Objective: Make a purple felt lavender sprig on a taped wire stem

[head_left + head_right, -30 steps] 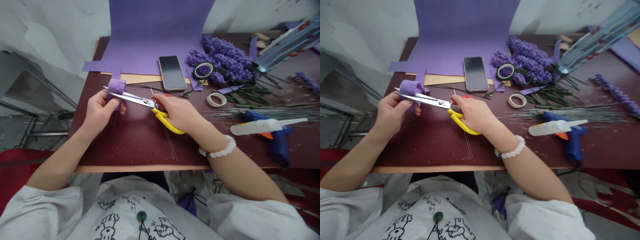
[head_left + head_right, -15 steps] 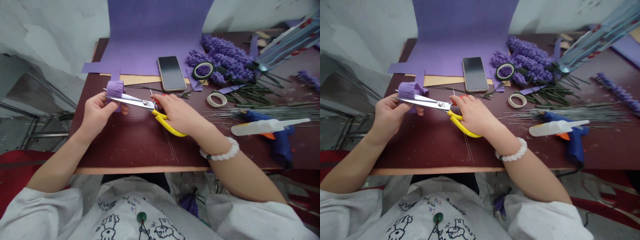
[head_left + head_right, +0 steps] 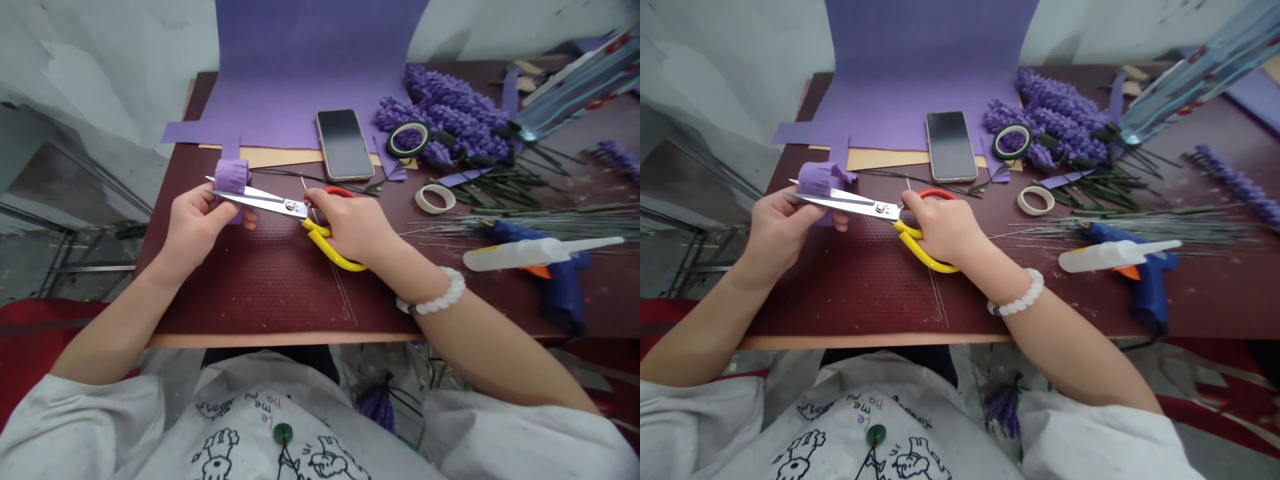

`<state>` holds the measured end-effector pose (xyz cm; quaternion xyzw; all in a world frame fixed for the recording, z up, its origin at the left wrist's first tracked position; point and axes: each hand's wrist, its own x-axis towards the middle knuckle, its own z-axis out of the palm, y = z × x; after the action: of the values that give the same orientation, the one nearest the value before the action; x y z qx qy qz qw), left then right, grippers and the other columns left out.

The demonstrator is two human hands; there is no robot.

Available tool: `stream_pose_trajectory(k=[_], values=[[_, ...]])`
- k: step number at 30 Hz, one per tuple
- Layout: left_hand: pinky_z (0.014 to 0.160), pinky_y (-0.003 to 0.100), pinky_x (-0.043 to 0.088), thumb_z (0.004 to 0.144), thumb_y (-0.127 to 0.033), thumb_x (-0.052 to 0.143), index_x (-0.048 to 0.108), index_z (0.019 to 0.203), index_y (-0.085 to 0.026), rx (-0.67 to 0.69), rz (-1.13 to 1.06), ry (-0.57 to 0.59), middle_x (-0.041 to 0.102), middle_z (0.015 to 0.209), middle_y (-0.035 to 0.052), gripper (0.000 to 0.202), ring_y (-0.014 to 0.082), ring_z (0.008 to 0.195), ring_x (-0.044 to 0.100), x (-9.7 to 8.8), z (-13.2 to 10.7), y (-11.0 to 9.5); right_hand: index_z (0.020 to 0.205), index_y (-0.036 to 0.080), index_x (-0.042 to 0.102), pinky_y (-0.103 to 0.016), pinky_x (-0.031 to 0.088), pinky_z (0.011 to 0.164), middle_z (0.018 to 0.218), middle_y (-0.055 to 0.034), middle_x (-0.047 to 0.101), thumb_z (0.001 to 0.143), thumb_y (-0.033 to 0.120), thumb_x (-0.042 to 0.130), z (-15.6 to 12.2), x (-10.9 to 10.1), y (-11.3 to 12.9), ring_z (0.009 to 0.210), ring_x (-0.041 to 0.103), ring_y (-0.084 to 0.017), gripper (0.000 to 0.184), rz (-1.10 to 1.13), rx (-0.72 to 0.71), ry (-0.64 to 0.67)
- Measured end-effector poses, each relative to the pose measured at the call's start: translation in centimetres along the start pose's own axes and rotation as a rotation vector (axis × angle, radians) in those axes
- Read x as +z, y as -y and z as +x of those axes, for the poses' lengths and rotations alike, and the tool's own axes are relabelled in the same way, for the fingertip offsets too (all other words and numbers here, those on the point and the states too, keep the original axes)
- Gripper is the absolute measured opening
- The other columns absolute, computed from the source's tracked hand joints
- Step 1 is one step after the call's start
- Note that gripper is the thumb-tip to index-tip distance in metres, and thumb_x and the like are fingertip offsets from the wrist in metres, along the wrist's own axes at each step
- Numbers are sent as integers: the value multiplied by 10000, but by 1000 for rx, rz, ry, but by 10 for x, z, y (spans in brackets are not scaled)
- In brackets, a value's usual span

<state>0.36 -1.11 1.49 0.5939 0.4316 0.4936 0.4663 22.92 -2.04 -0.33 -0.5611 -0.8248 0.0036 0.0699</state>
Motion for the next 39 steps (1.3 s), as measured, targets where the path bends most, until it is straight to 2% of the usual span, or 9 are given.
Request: stream_pose_trajectory(k=[5, 9, 14, 17, 23, 28, 39], values=[[656, 293, 544, 743, -189, 643, 631, 743, -131, -9, 13, -34, 670, 631, 13, 60, 134, 574, 640, 2, -1, 0, 1197, 163, 560, -294, 236, 530, 879, -109, 697, 840, 446, 395, 1, 3, 0, 680, 590, -244, 484, -35, 21, -20], [676, 292, 536, 746, -179, 622, 615, 755, -151, 18, 20, -14, 662, 640, 2, 30, 130, 597, 634, -1, 2, 5, 1223, 168, 536, -304, 295, 552, 979, -107, 695, 860, 437, 390, -1, 2, -1, 760, 605, -249, 475, 34, 5, -32], [646, 252, 498, 715, -113, 585, 587, 758, -179, 66, -46, -2, 628, 627, -23, 79, 106, 598, 583, -6, 7, 12, 1335, 137, 453, -374, 429, 782, 1175, -153, 621, 882, 419, 389, -5, 1, -2, 1044, 555, -304, 538, 161, -34, -35], [647, 255, 497, 730, -120, 592, 602, 764, -178, 78, -48, 8, 628, 621, -20, 67, 108, 593, 583, -5, 7, 11, 1348, 128, 441, -418, 431, 855, 1197, -168, 605, 887, 414, 391, -5, 1, -3, 1062, 541, -315, 544, 181, -54, -22], [660, 288, 523, 749, -169, 643, 637, 767, -160, 54, 7, 40, 649, 634, 1, 21, 126, 591, 616, -2, 4, 6, 1319, 141, 469, -353, 428, 733, 1208, -148, 625, 880, 430, 402, -3, -1, -4, 978, 603, -288, 530, 180, -63, -4], [667, 292, 534, 741, -178, 652, 635, 749, -157, 31, 17, 12, 653, 632, 1, 28, 127, 592, 631, -1, 4, 6, 1286, 159, 491, -309, 346, 603, 1040, -127, 686, 868, 431, 407, -4, -5, -1, 835, 631, -265, 506, 118, -28, 4], [650, 293, 550, 732, -142, 634, 617, 748, -151, 11, -44, 9, 672, 641, -1, 25, 133, 592, 647, 0, 3, 9, 1224, 176, 539, -294, 243, 534, 913, -108, 692, 880, 455, 372, 2, 1, -1, 702, 600, -242, 473, -45, 3, -15]])
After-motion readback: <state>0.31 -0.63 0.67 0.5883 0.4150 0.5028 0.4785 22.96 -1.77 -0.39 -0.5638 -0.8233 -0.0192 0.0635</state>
